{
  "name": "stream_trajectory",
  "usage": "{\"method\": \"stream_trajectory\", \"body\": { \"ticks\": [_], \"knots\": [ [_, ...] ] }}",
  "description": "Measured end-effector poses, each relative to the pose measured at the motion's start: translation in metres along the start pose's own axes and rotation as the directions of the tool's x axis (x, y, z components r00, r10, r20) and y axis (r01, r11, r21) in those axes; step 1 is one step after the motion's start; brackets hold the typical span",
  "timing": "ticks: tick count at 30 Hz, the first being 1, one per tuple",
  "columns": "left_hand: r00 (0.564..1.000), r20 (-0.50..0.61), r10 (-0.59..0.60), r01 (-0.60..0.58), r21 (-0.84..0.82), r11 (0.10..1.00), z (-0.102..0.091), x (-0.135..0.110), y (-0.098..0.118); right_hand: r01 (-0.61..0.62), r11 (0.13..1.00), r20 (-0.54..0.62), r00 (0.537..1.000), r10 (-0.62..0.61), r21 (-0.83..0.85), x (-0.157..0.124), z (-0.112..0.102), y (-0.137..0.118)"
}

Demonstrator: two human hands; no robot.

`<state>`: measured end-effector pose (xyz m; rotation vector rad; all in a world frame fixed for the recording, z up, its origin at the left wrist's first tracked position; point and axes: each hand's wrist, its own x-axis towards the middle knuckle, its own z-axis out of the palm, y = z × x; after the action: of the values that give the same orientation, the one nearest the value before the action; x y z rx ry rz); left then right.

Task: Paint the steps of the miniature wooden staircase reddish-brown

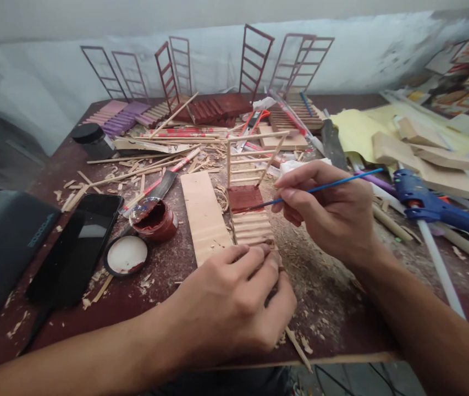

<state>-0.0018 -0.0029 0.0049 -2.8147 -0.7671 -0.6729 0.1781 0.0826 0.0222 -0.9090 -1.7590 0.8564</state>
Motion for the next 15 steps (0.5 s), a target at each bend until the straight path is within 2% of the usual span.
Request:
{"method": "stream_trajectory", "body": {
  "ticks": [15],
  "knots": [
    [1.000,-0.012,0.002,-0.003,-0.002,1.000,0.0012,-0.0003,0.0011,0.018,1.000,0.041,0.999,-0.019,0.018,-0.0014,-0.0018,0.0033]
  ]
}}
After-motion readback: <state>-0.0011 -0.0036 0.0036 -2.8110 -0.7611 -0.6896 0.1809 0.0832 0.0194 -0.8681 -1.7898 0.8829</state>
